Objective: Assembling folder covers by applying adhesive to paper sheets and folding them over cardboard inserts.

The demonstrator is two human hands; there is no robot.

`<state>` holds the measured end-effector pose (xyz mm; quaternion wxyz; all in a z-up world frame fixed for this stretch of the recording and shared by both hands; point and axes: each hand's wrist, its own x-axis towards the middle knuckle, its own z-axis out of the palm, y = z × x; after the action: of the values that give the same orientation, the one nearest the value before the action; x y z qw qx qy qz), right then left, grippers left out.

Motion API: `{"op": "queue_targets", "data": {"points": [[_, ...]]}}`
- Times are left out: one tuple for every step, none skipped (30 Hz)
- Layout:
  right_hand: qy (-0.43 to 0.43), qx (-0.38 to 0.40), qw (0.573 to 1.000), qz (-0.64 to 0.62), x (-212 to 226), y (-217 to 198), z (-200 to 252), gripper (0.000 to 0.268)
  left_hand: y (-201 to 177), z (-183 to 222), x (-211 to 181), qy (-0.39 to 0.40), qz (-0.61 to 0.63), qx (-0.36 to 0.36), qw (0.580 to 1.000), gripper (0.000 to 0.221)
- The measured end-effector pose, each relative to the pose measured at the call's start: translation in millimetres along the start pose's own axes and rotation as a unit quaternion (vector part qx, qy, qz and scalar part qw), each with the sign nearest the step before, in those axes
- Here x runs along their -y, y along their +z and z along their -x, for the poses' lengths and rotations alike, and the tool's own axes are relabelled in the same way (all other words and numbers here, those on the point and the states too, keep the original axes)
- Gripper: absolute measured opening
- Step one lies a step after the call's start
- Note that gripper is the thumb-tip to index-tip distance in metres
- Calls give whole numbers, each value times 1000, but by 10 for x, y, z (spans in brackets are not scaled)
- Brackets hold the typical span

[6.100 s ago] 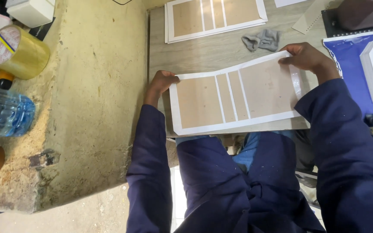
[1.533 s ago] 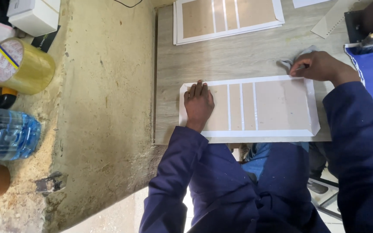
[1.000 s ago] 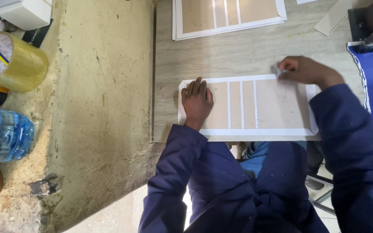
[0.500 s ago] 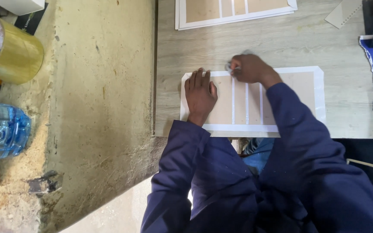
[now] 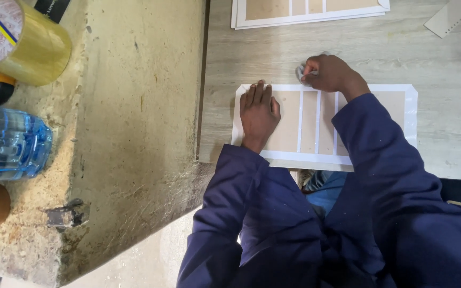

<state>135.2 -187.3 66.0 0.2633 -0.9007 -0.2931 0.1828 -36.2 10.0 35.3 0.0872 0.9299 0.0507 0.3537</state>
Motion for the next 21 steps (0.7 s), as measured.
{"op": "queue_targets", "data": {"points": [[-16, 9, 1000, 9, 16, 60, -32, 19, 9, 5, -3, 3, -2, -4, 1000, 32], [-32, 19, 999, 18, 30, 117, -61, 21, 17, 10, -9, 7, -3, -7, 1000, 31], [-34, 18, 999, 20, 158, 151, -26, 21, 33, 16, -9, 6, -4, -10, 1000, 31], [-46, 43, 998, 14, 283, 184, 11, 20, 50, 22, -12, 6, -4, -12, 1000, 31], [-58, 68, 996, 7, 410, 230, 50, 19, 65, 34, -6, 6, -5, -13, 1000, 31], [-59, 67, 996, 8, 419, 160, 30, 19, 44, 13, 2, 6, -5, -14, 1000, 31], [-72, 60, 995, -40, 418, 101, 30, 19, 19, 14, -4, 5, -4, -10, 1000, 30], [-84, 52, 991, -87, 415, 43, 29, 19, -3, 15, -10, 5, -2, -5, 1000, 29], [-86, 54, 991, -86, 349, 36, -73, 19, 7, 6, -8, 2, -3, -6, 1000, 29], [-72, 34, 994, -75, 282, 31, -178, 17, 21, -3, -6, 5, -4, -8, 1000, 27], [-55, 16, 996, -68, 211, 61, -257, 16, 20, 19, -1, 10, -6, -6, 1000, 25], [-55, 19, 996, -69, 230, 122, -324, 16, 41, 56, -5, 8, -7, -3, 1000, 25], [-56, 31, 996, -64, 264, 176, -412, 13, 58, 73, 9, 17, 9, -12, 1000, 24], [-58, 42, 996, -59, 301, 226, -498, 12, 73, 87, 21, 27, 25, -21, 999, 24], [-58, 41, 996, -58, 428, 271, -525, 12, 91, 86, 12, 28, 25, -22, 999, 24], [-68, 45, 995, -58, 556, 316, -552, 12, 107, 84, 3, 32, 3, -22, 999, 19], [-81, 50, 994, -58, 707, 380, -592, 15, 110, 90, 18, 35, -21, -21, 999, 15], [-83, 51, 994, -58, 768, 418, -658, 15, 168, 93, 35, 34, -23, -22, 999, 15], [-94, 49, 993, -43, 829, 487, -698, 14, 210, 134, 50, 48, -23, -28, 998, 13], [-105, 48, 993, -28, 888, 558, -734, 12, 251, 177, 63, 62, -23, -34, 997, 13], [-106, 48, 993, -28, 948, 628, -750, 12, 314, 217, 86, 62, -23, -34, 997, 13]]}}
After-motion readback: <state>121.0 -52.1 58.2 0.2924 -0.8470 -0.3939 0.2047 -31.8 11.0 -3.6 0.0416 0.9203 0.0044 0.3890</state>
